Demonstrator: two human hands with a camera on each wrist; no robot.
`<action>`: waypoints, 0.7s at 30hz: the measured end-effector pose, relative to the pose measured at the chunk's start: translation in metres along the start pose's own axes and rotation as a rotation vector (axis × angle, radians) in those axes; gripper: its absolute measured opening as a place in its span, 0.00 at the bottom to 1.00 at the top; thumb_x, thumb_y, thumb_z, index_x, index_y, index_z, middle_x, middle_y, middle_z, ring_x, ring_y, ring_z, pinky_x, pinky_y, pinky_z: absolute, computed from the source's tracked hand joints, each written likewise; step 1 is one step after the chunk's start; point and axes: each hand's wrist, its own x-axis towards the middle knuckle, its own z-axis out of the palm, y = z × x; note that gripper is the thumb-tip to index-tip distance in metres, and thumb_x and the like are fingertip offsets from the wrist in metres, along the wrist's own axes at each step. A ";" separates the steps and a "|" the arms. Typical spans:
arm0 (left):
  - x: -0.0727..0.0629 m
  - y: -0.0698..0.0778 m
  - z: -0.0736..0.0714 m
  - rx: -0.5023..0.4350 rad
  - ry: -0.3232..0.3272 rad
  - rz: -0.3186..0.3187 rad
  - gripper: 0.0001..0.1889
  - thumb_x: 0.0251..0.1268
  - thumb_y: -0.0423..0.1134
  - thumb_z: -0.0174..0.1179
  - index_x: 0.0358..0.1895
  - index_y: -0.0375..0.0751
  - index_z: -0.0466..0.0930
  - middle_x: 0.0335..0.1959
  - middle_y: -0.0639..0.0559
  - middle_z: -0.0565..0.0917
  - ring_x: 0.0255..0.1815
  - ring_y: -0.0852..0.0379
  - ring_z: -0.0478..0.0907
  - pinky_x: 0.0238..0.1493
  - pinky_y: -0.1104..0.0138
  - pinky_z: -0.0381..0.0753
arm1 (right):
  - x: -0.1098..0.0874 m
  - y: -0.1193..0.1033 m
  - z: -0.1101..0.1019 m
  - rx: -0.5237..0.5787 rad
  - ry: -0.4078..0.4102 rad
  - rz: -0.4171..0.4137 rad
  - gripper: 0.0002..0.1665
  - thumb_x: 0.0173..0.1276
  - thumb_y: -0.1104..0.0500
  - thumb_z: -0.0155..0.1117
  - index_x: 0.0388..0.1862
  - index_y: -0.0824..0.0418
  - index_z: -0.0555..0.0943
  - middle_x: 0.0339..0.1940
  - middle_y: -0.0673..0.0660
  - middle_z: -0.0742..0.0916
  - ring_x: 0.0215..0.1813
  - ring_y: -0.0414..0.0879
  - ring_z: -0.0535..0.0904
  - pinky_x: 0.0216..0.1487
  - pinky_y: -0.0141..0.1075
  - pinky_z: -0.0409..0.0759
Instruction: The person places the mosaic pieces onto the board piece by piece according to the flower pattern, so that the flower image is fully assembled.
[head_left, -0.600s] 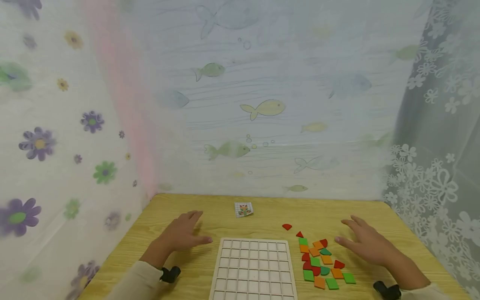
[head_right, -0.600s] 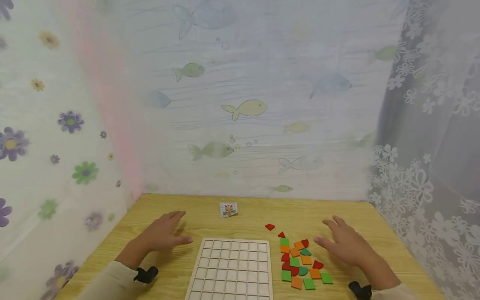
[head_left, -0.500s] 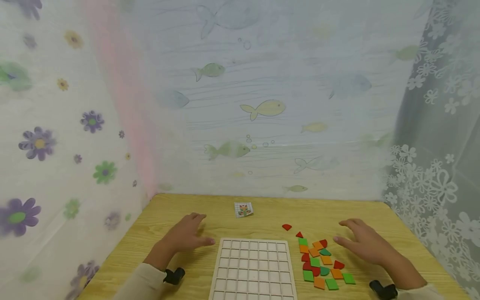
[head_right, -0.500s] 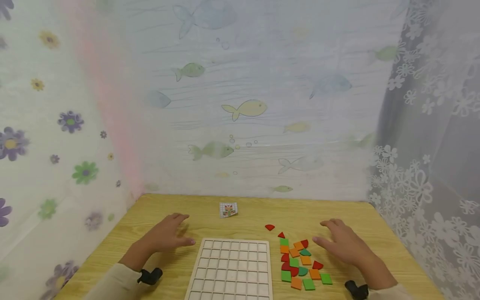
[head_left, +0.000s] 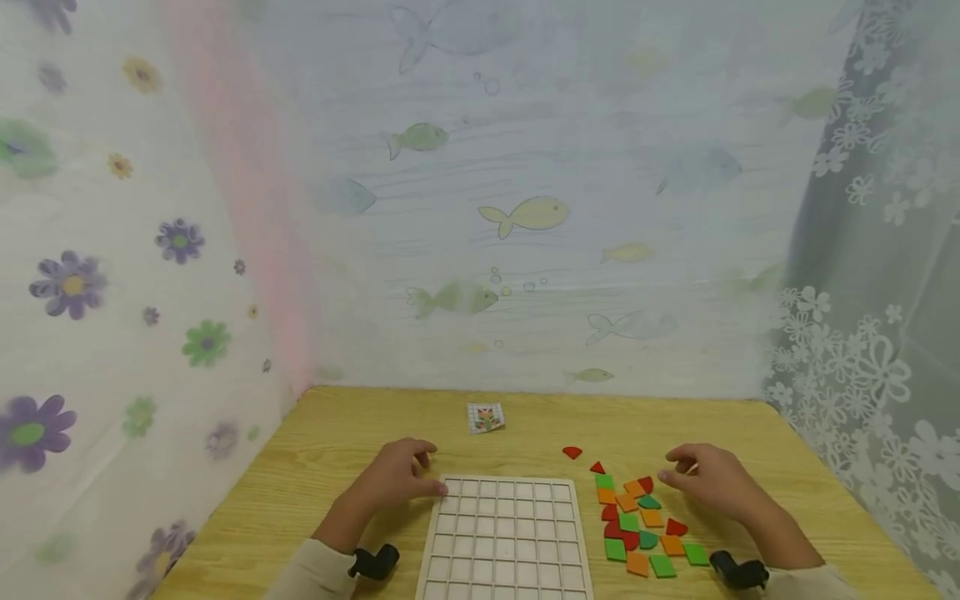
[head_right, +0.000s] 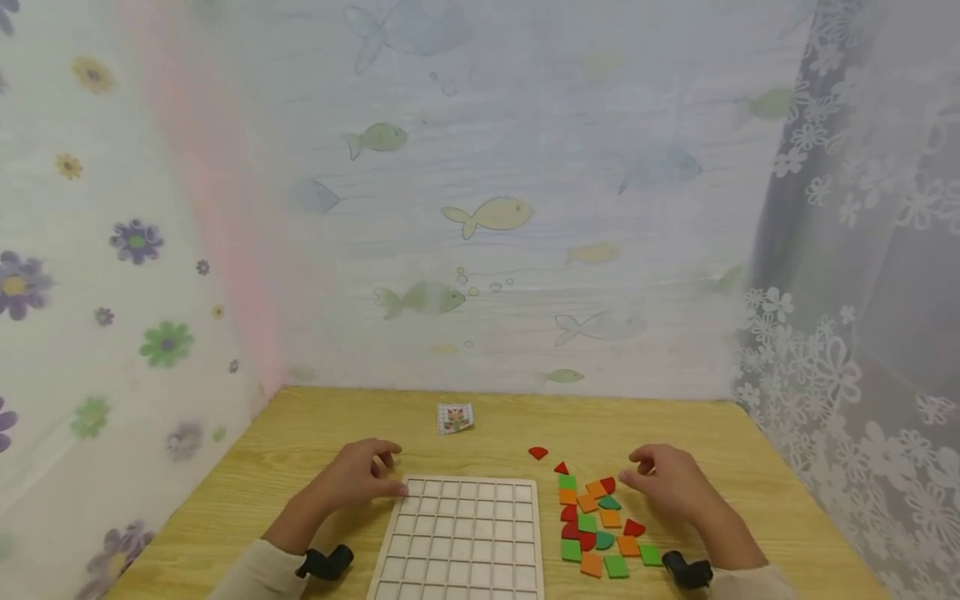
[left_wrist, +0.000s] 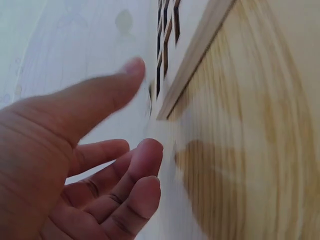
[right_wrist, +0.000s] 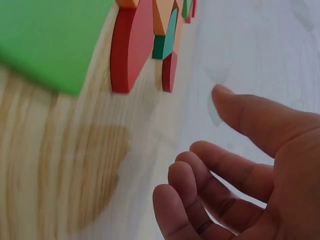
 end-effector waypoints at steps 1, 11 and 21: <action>0.000 0.001 0.000 -0.009 0.000 -0.008 0.42 0.57 0.53 0.78 0.70 0.33 0.75 0.53 0.43 0.82 0.44 0.53 0.82 0.38 0.60 0.84 | 0.001 -0.001 0.001 0.005 0.000 0.010 0.29 0.72 0.47 0.71 0.59 0.68 0.84 0.43 0.55 0.89 0.45 0.49 0.85 0.43 0.44 0.87; 0.001 0.003 0.005 -0.103 -0.037 -0.065 0.31 0.57 0.43 0.79 0.62 0.32 0.82 0.41 0.49 0.84 0.38 0.56 0.81 0.32 0.63 0.84 | 0.009 -0.003 0.013 0.044 -0.014 0.077 0.21 0.68 0.50 0.74 0.52 0.64 0.88 0.43 0.52 0.89 0.44 0.46 0.83 0.44 0.44 0.85; 0.001 0.001 0.010 -0.115 -0.032 -0.048 0.21 0.58 0.39 0.78 0.53 0.34 0.88 0.36 0.54 0.85 0.36 0.57 0.80 0.32 0.64 0.83 | 0.011 -0.004 0.022 0.071 -0.016 0.127 0.19 0.66 0.51 0.76 0.51 0.62 0.90 0.43 0.51 0.90 0.43 0.45 0.83 0.46 0.46 0.85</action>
